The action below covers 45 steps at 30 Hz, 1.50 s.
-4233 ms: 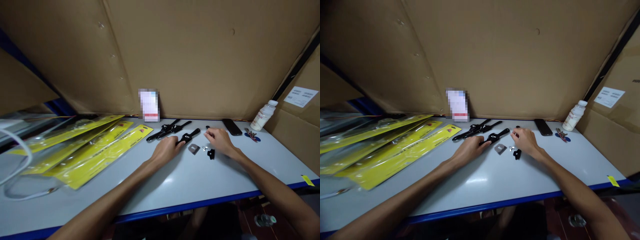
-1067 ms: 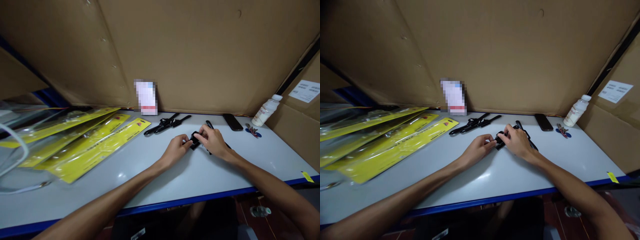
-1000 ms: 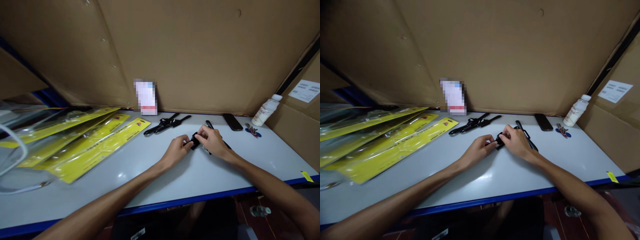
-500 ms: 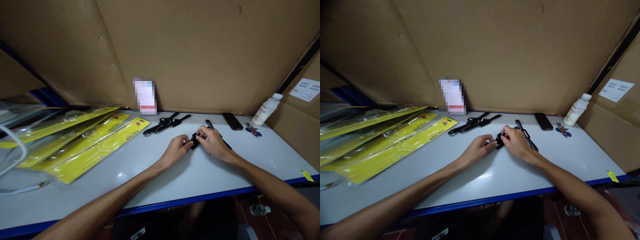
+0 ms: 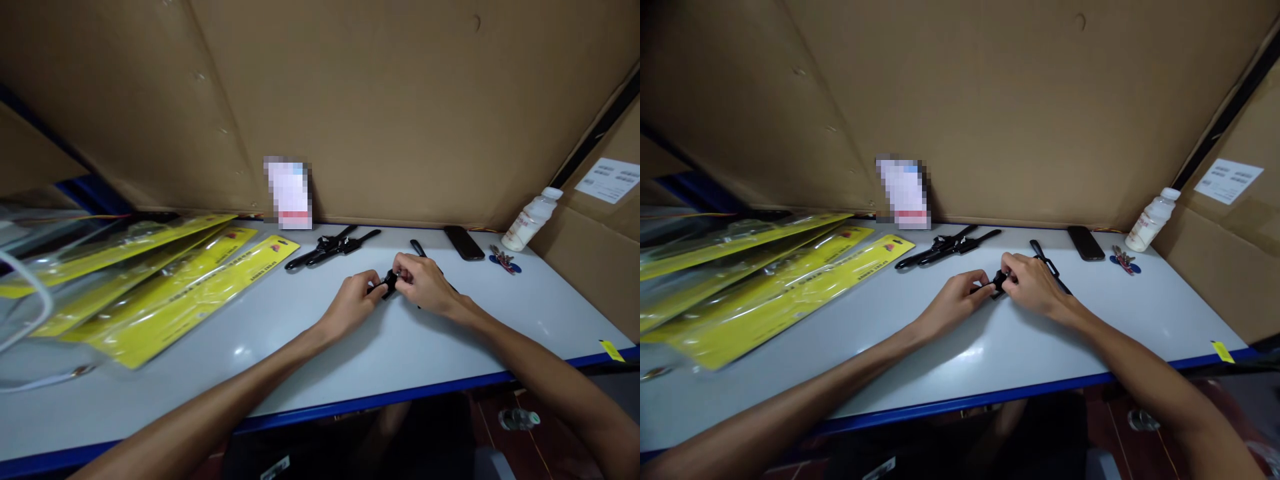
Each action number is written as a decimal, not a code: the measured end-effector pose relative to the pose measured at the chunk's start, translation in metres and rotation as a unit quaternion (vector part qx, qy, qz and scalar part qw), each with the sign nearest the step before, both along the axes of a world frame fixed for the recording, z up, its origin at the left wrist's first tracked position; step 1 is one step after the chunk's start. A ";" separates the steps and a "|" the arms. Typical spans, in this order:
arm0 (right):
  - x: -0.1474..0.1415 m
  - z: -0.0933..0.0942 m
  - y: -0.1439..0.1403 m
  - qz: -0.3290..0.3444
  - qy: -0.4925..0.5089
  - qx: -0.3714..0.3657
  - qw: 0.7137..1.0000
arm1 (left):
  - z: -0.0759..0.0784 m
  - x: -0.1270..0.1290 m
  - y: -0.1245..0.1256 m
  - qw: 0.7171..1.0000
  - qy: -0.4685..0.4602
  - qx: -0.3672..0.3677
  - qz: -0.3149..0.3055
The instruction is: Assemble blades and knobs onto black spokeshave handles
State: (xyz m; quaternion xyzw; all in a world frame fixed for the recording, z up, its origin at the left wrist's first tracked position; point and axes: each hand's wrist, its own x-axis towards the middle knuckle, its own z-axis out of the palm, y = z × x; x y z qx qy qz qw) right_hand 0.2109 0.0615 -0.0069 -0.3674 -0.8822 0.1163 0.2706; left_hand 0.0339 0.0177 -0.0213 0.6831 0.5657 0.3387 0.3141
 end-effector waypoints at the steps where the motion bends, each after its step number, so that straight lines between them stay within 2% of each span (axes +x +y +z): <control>1: 0.000 -0.001 0.000 0.007 -0.002 0.005 1.000 | -0.001 0.000 0.001 1.000 -0.011 -0.008 0.000; 7: -0.001 -0.006 0.003 0.013 0.055 0.022 0.998 | -0.007 -0.004 0.007 0.991 -0.087 -0.099 -0.006; 11: -0.004 -0.003 0.001 -0.101 0.064 -0.041 0.992 | -0.008 -0.005 0.009 0.987 -0.108 -0.122 0.006; 12: -0.005 -0.002 0.001 -0.127 0.044 -0.055 0.989 | -0.008 -0.005 0.009 0.987 -0.105 -0.118 0.008; 14: -0.006 -0.001 0.000 -0.139 0.000 -0.068 0.988 | -0.008 -0.005 0.008 0.990 -0.095 -0.104 0.006; 18: -0.004 -0.001 0.000 -0.092 -0.038 -0.048 0.994 | -0.006 -0.004 0.006 0.995 -0.060 -0.076 0.007; 24: 0.003 0.012 0.003 -0.088 -0.070 -0.049 0.992 | -0.003 -0.003 0.001 0.998 0.022 0.051 0.024; 26: 0.006 0.018 0.005 -0.086 -0.072 -0.063 0.992 | -0.002 -0.005 0.001 0.997 0.022 0.065 0.030; 30: 0.014 0.024 0.012 -0.127 -0.087 -0.075 0.985 | 0.000 -0.010 0.005 0.998 -0.007 0.026 0.048; 33: 0.017 0.022 0.014 -0.145 -0.136 -0.062 0.978 | 0.000 -0.014 0.009 0.996 -0.072 -0.029 0.037; 36: 0.018 0.017 0.011 -0.131 -0.198 -0.054 0.970 | 0.001 -0.016 0.011 0.980 -0.173 -0.099 0.009; 39: 0.018 0.016 0.008 -0.103 -0.233 -0.050 0.966 | 0.000 -0.015 0.010 0.978 -0.181 -0.104 0.016; 41: 0.017 0.018 0.006 -0.107 -0.213 -0.046 0.970 | 0.000 -0.013 0.010 0.986 -0.144 -0.079 0.024; 43: 0.017 0.022 0.007 -0.119 -0.141 -0.023 0.983 | 0.001 -0.013 0.008 0.992 -0.110 -0.050 0.025; 45: 0.017 0.024 0.008 -0.092 -0.059 0.020 0.994 | 0.002 -0.012 0.007 0.996 -0.082 -0.023 0.011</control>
